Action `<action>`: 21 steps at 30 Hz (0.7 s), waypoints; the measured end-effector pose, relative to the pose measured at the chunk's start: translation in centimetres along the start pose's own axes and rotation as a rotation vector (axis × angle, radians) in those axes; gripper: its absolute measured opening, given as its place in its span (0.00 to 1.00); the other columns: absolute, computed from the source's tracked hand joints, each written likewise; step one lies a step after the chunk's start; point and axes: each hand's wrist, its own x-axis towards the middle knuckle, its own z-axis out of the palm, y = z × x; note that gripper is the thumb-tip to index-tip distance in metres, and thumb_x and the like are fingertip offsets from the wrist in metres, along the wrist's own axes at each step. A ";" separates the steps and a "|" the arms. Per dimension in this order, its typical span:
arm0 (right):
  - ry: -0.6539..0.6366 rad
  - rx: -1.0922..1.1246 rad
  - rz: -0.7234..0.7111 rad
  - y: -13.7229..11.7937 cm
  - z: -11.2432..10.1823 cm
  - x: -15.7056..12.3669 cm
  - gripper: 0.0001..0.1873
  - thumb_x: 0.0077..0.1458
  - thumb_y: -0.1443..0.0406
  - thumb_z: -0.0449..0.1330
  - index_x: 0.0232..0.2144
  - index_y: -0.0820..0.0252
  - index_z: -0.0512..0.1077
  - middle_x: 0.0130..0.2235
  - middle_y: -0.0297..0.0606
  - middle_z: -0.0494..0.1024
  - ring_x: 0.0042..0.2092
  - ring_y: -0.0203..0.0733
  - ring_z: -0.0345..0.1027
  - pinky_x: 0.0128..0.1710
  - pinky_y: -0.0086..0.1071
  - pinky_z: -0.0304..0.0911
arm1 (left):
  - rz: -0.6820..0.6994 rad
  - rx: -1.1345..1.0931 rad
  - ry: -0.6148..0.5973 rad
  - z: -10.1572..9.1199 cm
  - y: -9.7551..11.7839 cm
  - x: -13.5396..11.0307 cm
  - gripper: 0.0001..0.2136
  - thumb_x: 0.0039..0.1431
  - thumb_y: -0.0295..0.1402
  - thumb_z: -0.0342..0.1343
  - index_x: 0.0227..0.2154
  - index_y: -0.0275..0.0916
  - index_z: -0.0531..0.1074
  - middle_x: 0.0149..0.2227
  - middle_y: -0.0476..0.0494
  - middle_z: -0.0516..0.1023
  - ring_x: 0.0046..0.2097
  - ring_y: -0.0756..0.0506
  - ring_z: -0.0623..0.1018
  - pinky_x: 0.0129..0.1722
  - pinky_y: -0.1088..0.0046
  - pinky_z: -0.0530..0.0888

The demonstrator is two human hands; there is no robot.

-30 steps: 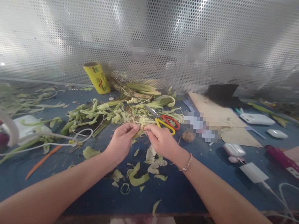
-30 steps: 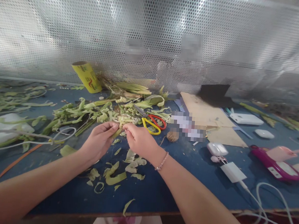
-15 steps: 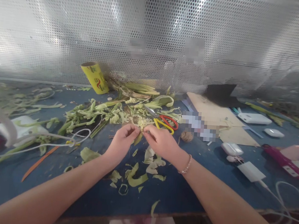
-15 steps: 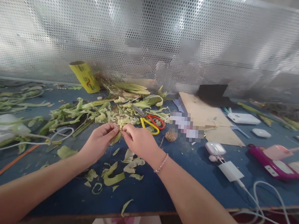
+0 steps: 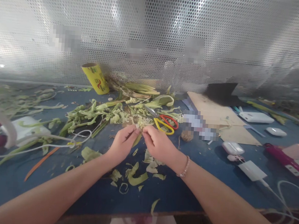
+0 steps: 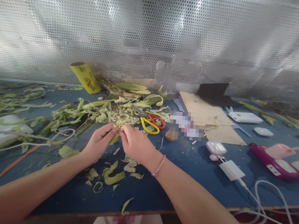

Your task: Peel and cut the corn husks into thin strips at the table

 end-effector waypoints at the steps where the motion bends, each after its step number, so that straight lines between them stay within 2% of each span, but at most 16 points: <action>1: -0.016 0.015 0.013 0.0 0.0 0.0 0.05 0.58 0.67 0.46 0.32 0.60 0.61 0.23 0.31 0.62 0.24 0.33 0.56 0.25 0.27 0.48 | -0.002 -0.010 0.000 0.0 0.0 0.0 0.15 0.57 0.37 0.45 0.18 0.39 0.52 0.20 0.53 0.52 0.24 0.53 0.55 0.23 0.75 0.54; 4: -0.043 0.071 0.043 0.2 0.1 0.1 0.05 0.58 0.66 0.47 0.33 0.59 0.62 0.21 0.28 0.60 0.22 0.32 0.55 0.24 0.26 0.47 | -0.009 -0.035 0.004 0.0 0.2 -0.1 0.15 0.57 0.36 0.45 0.18 0.39 0.52 0.20 0.53 0.51 0.23 0.53 0.55 0.23 0.75 0.54; 8: -0.012 0.161 0.025 0.6 0.4 0.3 0.06 0.58 0.65 0.47 0.33 0.59 0.63 0.21 0.28 0.61 0.22 0.31 0.54 0.24 0.26 0.48 | -0.020 -0.129 0.030 0.1 0.3 -0.2 0.15 0.56 0.36 0.48 0.18 0.38 0.54 0.20 0.53 0.53 0.24 0.53 0.56 0.24 0.75 0.56; 12: 0.025 0.253 0.063 0.7 0.7 0.4 0.05 0.57 0.66 0.48 0.31 0.59 0.63 0.20 0.26 0.60 0.22 0.31 0.53 0.24 0.26 0.49 | -0.127 -0.421 0.002 0.5 0.1 -0.2 0.13 0.55 0.39 0.50 0.21 0.38 0.61 0.21 0.52 0.59 0.25 0.53 0.59 0.25 0.76 0.59; 16: 0.013 0.346 0.122 0.6 0.9 0.6 0.06 0.56 0.67 0.48 0.32 0.59 0.64 0.20 0.26 0.59 0.20 0.30 0.50 0.22 0.26 0.47 | -0.256 -0.773 -0.001 0.9 0.2 -0.1 0.10 0.50 0.38 0.57 0.23 0.37 0.65 0.23 0.52 0.63 0.26 0.54 0.63 0.28 0.77 0.63; 21: -0.013 0.424 0.148 0.4 0.7 0.7 0.05 0.57 0.66 0.48 0.32 0.59 0.64 0.19 0.25 0.59 0.19 0.29 0.48 0.21 0.26 0.47 | -0.312 -0.918 -0.007 0.9 0.6 0.0 0.09 0.47 0.36 0.59 0.24 0.36 0.67 0.24 0.51 0.66 0.27 0.54 0.66 0.29 0.76 0.65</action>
